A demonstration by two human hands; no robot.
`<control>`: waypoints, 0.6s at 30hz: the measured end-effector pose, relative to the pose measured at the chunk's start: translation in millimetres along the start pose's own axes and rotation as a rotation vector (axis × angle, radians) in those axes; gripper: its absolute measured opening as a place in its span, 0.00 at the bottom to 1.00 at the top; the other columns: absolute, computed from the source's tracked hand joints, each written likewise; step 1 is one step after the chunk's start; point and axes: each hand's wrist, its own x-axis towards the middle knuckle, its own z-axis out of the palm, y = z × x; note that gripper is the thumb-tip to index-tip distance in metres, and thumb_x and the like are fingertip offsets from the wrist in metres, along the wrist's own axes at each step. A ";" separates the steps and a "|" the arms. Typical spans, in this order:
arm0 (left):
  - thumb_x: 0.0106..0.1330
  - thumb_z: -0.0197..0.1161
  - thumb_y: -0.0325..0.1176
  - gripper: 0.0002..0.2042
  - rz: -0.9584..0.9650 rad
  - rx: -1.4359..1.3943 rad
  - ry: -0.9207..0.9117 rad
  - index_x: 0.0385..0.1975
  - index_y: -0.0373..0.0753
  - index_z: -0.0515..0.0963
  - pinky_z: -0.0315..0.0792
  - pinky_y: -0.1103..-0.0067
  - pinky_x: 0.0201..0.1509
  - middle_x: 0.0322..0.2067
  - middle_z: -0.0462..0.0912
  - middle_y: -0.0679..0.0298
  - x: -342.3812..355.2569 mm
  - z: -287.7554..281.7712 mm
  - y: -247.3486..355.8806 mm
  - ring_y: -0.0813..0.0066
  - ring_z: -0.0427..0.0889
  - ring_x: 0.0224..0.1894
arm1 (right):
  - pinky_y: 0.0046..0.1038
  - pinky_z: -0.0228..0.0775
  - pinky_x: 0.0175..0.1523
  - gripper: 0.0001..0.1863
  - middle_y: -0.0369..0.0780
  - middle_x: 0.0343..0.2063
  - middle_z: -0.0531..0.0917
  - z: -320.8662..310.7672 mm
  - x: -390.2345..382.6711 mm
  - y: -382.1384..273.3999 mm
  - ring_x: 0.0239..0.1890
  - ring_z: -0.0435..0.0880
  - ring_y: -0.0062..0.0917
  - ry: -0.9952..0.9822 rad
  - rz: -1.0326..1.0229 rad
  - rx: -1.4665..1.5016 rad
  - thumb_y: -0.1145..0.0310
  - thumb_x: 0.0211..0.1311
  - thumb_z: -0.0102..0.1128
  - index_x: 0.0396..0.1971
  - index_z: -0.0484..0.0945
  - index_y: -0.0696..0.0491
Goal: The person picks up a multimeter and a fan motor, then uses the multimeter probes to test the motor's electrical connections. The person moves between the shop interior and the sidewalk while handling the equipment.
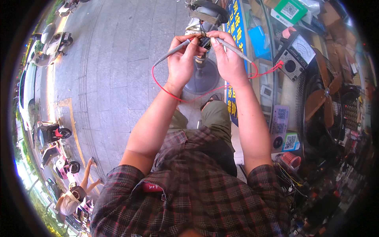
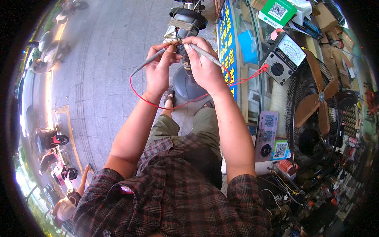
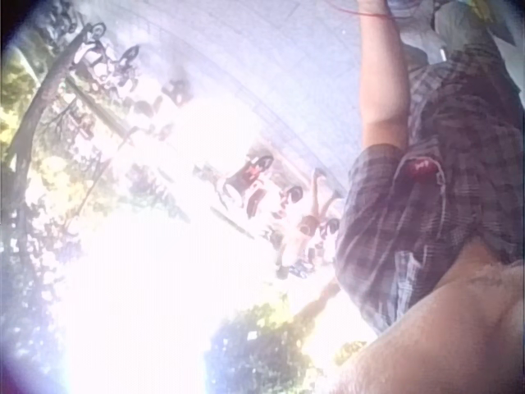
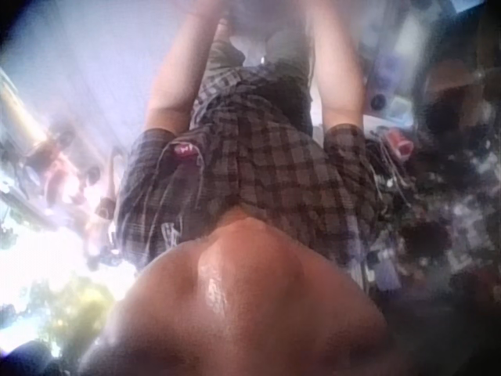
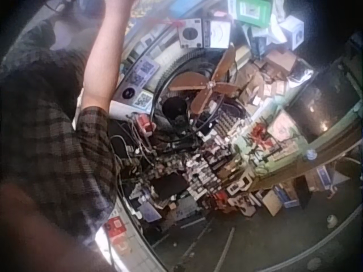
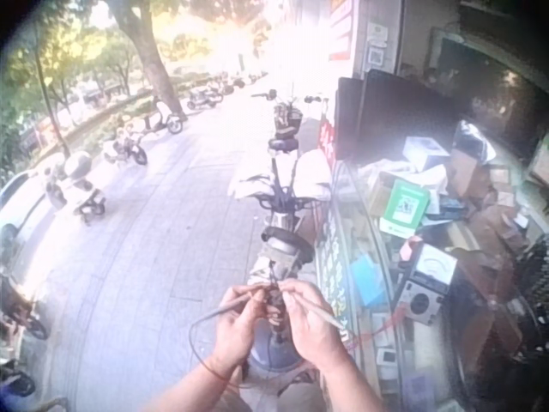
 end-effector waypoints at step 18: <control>0.78 0.60 0.29 0.09 0.015 -0.016 -0.014 0.51 0.32 0.73 0.82 0.78 0.42 0.46 0.86 0.54 1.4 -3.1 -6.8 0.75 0.87 0.37 | 0.36 0.76 0.51 0.09 0.46 0.42 0.84 5.6 2.5 -5.1 0.46 0.84 0.39 0.106 -0.147 -0.118 0.68 0.76 0.58 0.47 0.79 0.57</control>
